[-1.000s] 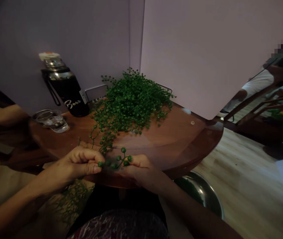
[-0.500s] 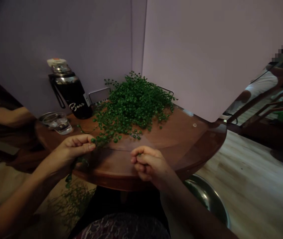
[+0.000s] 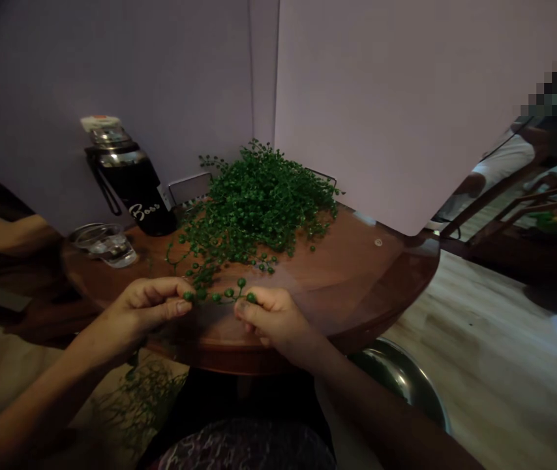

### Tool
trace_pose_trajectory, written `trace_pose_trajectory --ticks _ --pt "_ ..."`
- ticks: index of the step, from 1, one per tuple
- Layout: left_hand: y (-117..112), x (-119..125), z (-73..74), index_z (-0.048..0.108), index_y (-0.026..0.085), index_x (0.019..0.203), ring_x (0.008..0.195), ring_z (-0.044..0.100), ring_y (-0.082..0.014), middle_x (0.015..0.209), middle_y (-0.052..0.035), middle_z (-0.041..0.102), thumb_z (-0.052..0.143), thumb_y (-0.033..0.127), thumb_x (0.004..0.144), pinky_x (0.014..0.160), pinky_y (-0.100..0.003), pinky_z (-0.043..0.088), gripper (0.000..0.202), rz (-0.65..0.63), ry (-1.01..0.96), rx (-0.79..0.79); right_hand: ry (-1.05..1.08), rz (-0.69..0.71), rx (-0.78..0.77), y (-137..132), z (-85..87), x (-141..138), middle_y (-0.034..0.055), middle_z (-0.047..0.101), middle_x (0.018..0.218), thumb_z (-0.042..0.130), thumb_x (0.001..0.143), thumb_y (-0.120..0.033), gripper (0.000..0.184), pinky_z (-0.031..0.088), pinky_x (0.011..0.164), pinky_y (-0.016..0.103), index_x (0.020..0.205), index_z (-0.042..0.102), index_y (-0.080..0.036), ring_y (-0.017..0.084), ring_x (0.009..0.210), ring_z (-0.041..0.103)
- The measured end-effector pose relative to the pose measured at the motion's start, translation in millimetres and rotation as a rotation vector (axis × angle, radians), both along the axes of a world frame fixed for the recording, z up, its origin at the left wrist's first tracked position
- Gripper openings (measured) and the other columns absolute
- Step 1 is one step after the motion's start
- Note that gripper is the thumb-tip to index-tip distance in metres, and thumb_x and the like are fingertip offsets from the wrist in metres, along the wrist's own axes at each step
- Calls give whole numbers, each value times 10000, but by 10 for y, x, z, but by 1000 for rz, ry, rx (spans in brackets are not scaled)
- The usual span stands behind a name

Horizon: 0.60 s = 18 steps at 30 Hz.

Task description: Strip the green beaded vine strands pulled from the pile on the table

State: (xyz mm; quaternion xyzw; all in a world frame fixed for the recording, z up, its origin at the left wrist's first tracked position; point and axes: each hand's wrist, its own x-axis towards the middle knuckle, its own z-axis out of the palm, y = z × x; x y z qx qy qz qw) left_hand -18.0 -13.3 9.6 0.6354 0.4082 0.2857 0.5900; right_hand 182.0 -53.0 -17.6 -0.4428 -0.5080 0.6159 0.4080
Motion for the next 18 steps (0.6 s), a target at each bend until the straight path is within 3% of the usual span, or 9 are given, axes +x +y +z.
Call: trace_pose_trajectory --ticks 3,6,8,12,18 --pt "52 -140 12 543 131 592 448 334 -46 488 47 405 630 287 662 418 -161 255 192 35 19 -16 -116 34 -5 -43 74 191 -45 392 494 573 749 -346 280 152 348 148 589 477 -138 19 400 291" --pt "101 -269 6 539 140 614 410 314 -37 467 59 397 649 297 649 390 -153 221 194 221 -22 -28 -25 -139 -118 -45 129 403 -46 388 503 618 700 -337 253 93 343 147 608 493 -138 12 391 243" --pt "115 -286 -8 531 144 629 392 302 -30 469 65 397 657 303 644 378 -151 208 204 277 -69 -43 85 -225 -171 -28 126 463 -34 421 548 646 668 -305 212 74 345 145 650 521 -135 8 400 237" --pt "86 -133 -42 495 146 618 396 302 -33 464 69 388 655 283 643 381 -154 223 212 232 -148 -51 233 -179 -204 8 54 318 17 524 690 683 608 -230 219 99 342 144 767 565 -138 12 429 275" --pt "-20 71 -74 506 135 607 453 320 -46 502 56 378 615 295 679 422 -163 245 206 116 -83 10 214 -151 -58 84 -12 41 7 496 687 659 681 -414 312 130 328 137 763 542 -138 25 452 297"
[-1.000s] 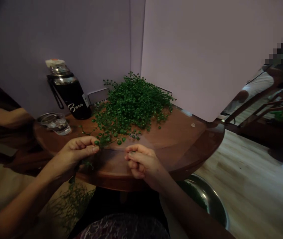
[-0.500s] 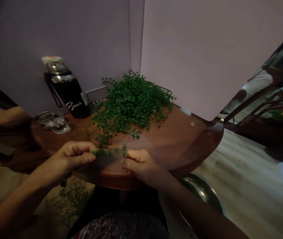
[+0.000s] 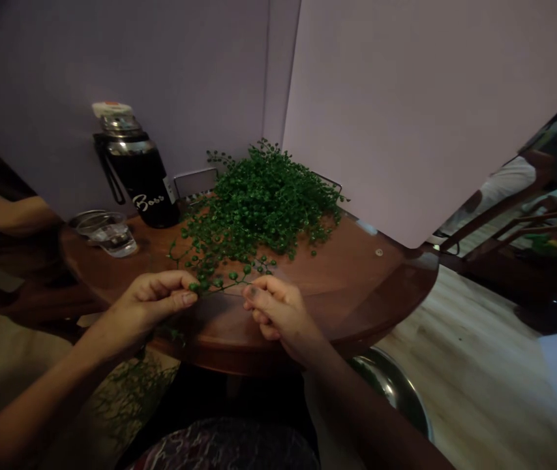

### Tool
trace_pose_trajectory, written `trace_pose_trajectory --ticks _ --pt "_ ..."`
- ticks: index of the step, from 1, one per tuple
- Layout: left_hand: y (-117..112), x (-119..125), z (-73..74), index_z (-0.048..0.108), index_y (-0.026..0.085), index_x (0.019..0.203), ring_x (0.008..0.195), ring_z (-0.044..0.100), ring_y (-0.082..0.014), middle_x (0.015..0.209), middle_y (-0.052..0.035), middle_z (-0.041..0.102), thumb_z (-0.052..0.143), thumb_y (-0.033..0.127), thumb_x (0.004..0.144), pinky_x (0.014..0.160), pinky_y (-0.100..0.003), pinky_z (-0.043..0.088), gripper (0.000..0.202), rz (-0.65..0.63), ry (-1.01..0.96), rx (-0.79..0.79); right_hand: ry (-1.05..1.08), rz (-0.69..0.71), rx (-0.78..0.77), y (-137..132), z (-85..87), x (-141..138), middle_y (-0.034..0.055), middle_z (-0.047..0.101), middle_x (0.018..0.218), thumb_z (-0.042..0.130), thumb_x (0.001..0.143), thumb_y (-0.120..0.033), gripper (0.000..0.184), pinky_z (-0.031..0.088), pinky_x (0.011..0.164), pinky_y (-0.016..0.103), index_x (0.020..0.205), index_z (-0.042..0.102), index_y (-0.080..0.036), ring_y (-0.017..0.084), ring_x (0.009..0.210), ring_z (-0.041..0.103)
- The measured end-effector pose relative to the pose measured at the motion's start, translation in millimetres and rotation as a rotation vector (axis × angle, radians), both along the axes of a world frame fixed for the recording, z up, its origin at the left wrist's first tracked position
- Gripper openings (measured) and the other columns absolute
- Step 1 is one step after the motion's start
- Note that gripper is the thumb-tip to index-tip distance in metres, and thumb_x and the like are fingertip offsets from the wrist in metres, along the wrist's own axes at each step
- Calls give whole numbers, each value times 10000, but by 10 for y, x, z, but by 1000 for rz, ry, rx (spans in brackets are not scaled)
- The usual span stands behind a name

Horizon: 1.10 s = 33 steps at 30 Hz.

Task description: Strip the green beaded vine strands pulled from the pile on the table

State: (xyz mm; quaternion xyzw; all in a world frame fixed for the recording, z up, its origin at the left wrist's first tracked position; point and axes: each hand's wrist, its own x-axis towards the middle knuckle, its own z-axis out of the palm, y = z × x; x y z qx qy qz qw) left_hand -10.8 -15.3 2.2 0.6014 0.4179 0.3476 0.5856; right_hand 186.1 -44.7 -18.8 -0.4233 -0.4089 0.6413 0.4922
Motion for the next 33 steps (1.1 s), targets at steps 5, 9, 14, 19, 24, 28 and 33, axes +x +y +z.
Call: trace_pose_trajectory --ticks 5,9,14,19,24,28,33 --pt "-21 -15 -9 529 133 603 501 342 -66 530 37 403 590 286 691 458 -174 268 187 16 55 86 -128 8 17 10 -38 1 -50 400 555 601 736 -414 301 115 339 146 663 482 -147 8 394 235" --pt "-31 -77 -20 536 137 598 506 339 -74 528 33 402 577 287 700 466 -181 262 187 -19 106 89 -325 34 69 -71 4 95 -46 380 536 557 769 -390 279 155 364 165 647 484 -150 25 412 277" --pt "-117 -77 -10 553 143 648 554 383 -85 571 25 426 527 271 753 514 -187 301 167 -113 155 123 -438 20 139 -164 112 200 -37 380 528 539 785 -374 267 165 382 189 638 494 -156 43 427 295" --pt "-178 -29 -5 550 143 662 531 377 -76 562 29 409 511 246 768 489 -182 296 154 -149 139 104 -423 36 118 -224 128 260 -44 360 497 532 791 -382 272 153 377 203 638 495 -160 45 402 268" --pt "-229 -51 -6 550 138 657 538 372 -77 563 26 415 499 255 782 493 -184 294 179 -198 150 92 -594 124 186 -339 165 354 -35 358 522 503 820 -377 279 213 425 212 642 519 -163 67 470 311" --pt "-251 -53 9 551 134 647 557 386 -84 571 19 431 483 248 787 512 -188 307 193 -244 162 113 -659 161 191 -424 210 392 -22 392 554 487 833 -370 284 233 447 217 641 535 -166 81 511 341" --pt "-283 0 35 559 130 643 567 401 -88 571 17 443 468 216 779 521 -186 321 185 -277 202 143 -646 175 103 -499 205 371 -31 369 536 494 829 -375 291 214 427 208 627 520 -167 72 484 318"
